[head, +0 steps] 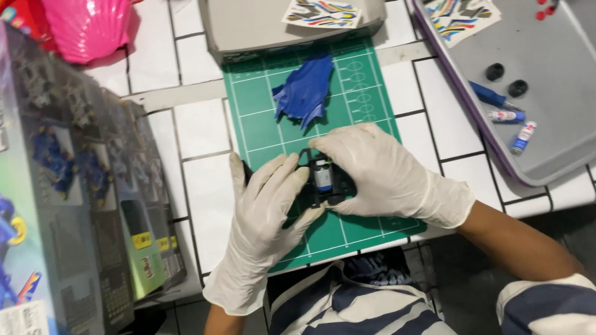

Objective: The person assembles a toy car chassis on a green cutting mat, attaching wheels and small components to the frame. They handle the chassis, wheels, and small parts, placing them together to form the vehicle structure.

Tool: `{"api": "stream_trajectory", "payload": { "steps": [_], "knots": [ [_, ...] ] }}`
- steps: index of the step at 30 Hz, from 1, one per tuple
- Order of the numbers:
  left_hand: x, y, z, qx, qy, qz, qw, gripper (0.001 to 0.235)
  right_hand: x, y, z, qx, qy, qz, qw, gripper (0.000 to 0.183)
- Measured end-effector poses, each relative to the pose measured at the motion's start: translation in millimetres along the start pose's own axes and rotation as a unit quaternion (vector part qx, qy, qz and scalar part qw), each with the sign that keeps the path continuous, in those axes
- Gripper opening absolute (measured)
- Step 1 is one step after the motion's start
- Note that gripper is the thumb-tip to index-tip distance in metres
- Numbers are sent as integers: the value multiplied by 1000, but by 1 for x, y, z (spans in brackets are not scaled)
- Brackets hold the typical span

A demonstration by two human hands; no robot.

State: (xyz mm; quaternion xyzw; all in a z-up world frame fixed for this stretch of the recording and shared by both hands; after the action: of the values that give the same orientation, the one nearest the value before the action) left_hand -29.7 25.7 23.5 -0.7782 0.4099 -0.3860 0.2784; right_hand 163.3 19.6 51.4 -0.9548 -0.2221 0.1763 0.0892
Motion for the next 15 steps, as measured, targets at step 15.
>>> {"api": "stream_trajectory", "payload": {
  "steps": [15],
  "knots": [
    [-16, 8, 13, -116, -100, -27, 988, 87, 69, 40, -64, 70, 1, 68, 995, 99]
  ]
}}
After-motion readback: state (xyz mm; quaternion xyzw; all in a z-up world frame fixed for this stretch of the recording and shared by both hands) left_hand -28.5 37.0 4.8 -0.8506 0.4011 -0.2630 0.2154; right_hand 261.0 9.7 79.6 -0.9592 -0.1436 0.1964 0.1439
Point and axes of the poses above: each hand's wrist, its own y-axis away from the middle knuckle, its own z-axis out of the palm, x = y × z, the point moved 3 cm from there along -y, towards the middle knuckle, and after that the axes turned 3 degrees about z, right-handed, at the moved point
